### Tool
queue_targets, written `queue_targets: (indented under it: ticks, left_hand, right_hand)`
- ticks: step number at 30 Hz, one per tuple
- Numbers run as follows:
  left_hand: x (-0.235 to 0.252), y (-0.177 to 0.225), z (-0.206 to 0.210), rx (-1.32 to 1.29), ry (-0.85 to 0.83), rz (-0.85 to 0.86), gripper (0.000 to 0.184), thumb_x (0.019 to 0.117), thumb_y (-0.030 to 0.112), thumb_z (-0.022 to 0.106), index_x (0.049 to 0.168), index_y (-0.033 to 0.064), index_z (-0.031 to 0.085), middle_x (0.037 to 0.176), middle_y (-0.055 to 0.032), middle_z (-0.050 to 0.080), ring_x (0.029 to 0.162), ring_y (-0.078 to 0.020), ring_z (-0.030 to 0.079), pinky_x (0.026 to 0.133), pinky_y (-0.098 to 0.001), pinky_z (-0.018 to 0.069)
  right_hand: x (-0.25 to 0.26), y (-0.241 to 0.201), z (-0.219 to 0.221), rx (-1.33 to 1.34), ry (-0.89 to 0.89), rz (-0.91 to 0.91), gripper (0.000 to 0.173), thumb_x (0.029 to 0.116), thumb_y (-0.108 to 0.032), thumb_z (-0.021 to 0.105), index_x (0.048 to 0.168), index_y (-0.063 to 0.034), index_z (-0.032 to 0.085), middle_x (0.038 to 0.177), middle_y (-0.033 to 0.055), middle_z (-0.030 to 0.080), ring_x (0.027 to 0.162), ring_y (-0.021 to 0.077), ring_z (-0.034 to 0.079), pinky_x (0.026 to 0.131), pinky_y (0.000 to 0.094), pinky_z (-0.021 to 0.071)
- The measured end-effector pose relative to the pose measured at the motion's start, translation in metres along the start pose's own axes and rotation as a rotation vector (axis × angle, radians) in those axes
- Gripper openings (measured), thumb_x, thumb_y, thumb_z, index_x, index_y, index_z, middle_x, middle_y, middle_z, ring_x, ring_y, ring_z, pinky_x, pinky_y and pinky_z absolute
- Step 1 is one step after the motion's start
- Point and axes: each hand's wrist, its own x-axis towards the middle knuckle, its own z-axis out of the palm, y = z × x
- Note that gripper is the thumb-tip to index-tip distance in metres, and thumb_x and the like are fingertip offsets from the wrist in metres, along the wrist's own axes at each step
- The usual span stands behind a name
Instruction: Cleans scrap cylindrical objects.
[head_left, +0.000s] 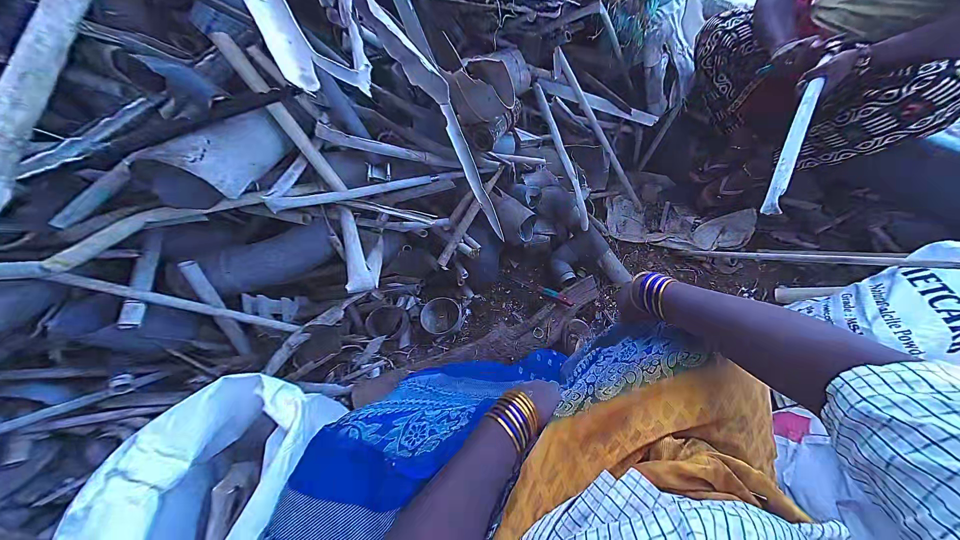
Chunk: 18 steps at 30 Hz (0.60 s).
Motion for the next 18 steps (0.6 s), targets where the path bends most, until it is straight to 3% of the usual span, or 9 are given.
queue_targets:
  ticks: [2, 5, 7, 8, 11, 14, 16, 18]
  left_hand:
    - [-0.008, -0.004, -0.013, -0.082, -0.019, -0.031, 0.038, 0.1075, 0.009, 0.045, 0.141, -0.0075, 0.051, 0.146, -0.0274, 0.051, 0.135, -0.0445, 0.052, 0.107, -0.0617, 0.0441]
    - [-0.020, -0.009, -0.034, -0.336, -0.038, -0.156, 0.062, 0.1140, 0.040, 0.021, 0.140, -0.0072, 0.052, 0.143, -0.0288, 0.054, 0.138, -0.0408, 0.050, 0.112, -0.0611, 0.0381]
    - [-0.006, -0.025, -0.034, -0.438, -0.050, -0.156, 0.072, 0.1120, 0.050, 0.018, 0.138, -0.0069, 0.054, 0.143, -0.0288, 0.055, 0.138, -0.0400, 0.050, 0.112, -0.0603, 0.0374]
    - [0.003, -0.037, -0.033, -0.497, -0.041, -0.148, 0.074, 0.1111, 0.053, 0.020, 0.138, -0.0067, 0.054, 0.143, -0.0289, 0.054, 0.138, -0.0399, 0.051, 0.113, -0.0595, 0.0372]
    - [0.020, -0.070, -0.025, -0.700, 0.056, -0.164, 0.067, 0.1096, 0.054, 0.034, 0.147, 0.0003, 0.050, 0.146, -0.0247, 0.055, 0.139, -0.0364, 0.050, 0.116, -0.0555, 0.0363]
    - [0.023, -0.088, -0.024, -0.788, 0.120, -0.215, 0.060, 0.1099, 0.047, 0.041, 0.154, 0.0058, 0.042, 0.144, -0.0236, 0.056, 0.137, -0.0364, 0.053, 0.115, -0.0551, 0.0390]
    - [0.025, -0.094, -0.021, -0.841, 0.114, -0.208, 0.059, 0.1099, 0.045, 0.043, 0.154, 0.0055, 0.042, 0.143, -0.0246, 0.056, 0.135, -0.0373, 0.054, 0.114, -0.0553, 0.0396]
    - [0.029, -0.101, -0.018, -0.869, 0.094, -0.191, 0.058, 0.1098, 0.045, 0.043, 0.153, 0.0050, 0.043, 0.142, -0.0244, 0.057, 0.134, -0.0372, 0.055, 0.113, -0.0555, 0.0399]
  right_hand:
    - [0.021, -0.018, -0.028, 0.013, -0.018, -0.081, 0.054, 0.1050, -0.041, 0.057, 0.110, 0.0116, 0.068, 0.115, 0.0305, 0.067, 0.113, 0.0440, 0.063, 0.096, 0.0628, 0.0453]
    - [0.069, -0.037, -0.059, 0.054, 0.042, -0.146, 0.051, 0.1071, -0.039, 0.053, 0.110, 0.0096, 0.068, 0.112, 0.0300, 0.066, 0.109, 0.0434, 0.063, 0.092, 0.0628, 0.0458]
    - [0.124, -0.040, -0.061, 0.082, 0.123, -0.179, 0.049, 0.1051, -0.040, 0.054, 0.104, 0.0060, 0.071, 0.107, 0.0277, 0.069, 0.105, 0.0433, 0.066, 0.089, 0.0655, 0.0486]
    - [0.143, -0.042, -0.063, 0.125, 0.134, -0.190, 0.050, 0.1064, -0.040, 0.053, 0.107, 0.0069, 0.070, 0.110, 0.0288, 0.068, 0.108, 0.0444, 0.065, 0.091, 0.0662, 0.0469]
    - [0.180, -0.052, -0.058, 0.256, 0.160, -0.136, 0.047, 0.1062, -0.038, 0.052, 0.118, 0.0048, 0.068, 0.122, 0.0284, 0.067, 0.119, 0.0454, 0.062, 0.097, 0.0693, 0.0445]
    - [0.184, -0.058, -0.051, 0.344, 0.098, -0.121, 0.049, 0.1075, -0.028, 0.050, 0.144, 0.0052, 0.051, 0.142, 0.0313, 0.055, 0.135, 0.0475, 0.052, 0.109, 0.0674, 0.0373]
    - [0.198, -0.060, -0.035, 0.404, 0.076, -0.061, 0.055, 0.1063, -0.025, 0.051, 0.154, 0.0002, 0.040, 0.147, 0.0301, 0.051, 0.137, 0.0464, 0.050, 0.111, 0.0644, 0.0384]
    - [0.214, -0.061, -0.026, 0.414, 0.046, -0.015, 0.060, 0.1028, -0.019, 0.055, 0.156, -0.0009, 0.036, 0.147, 0.0316, 0.050, 0.135, 0.0483, 0.052, 0.107, 0.0659, 0.0413]
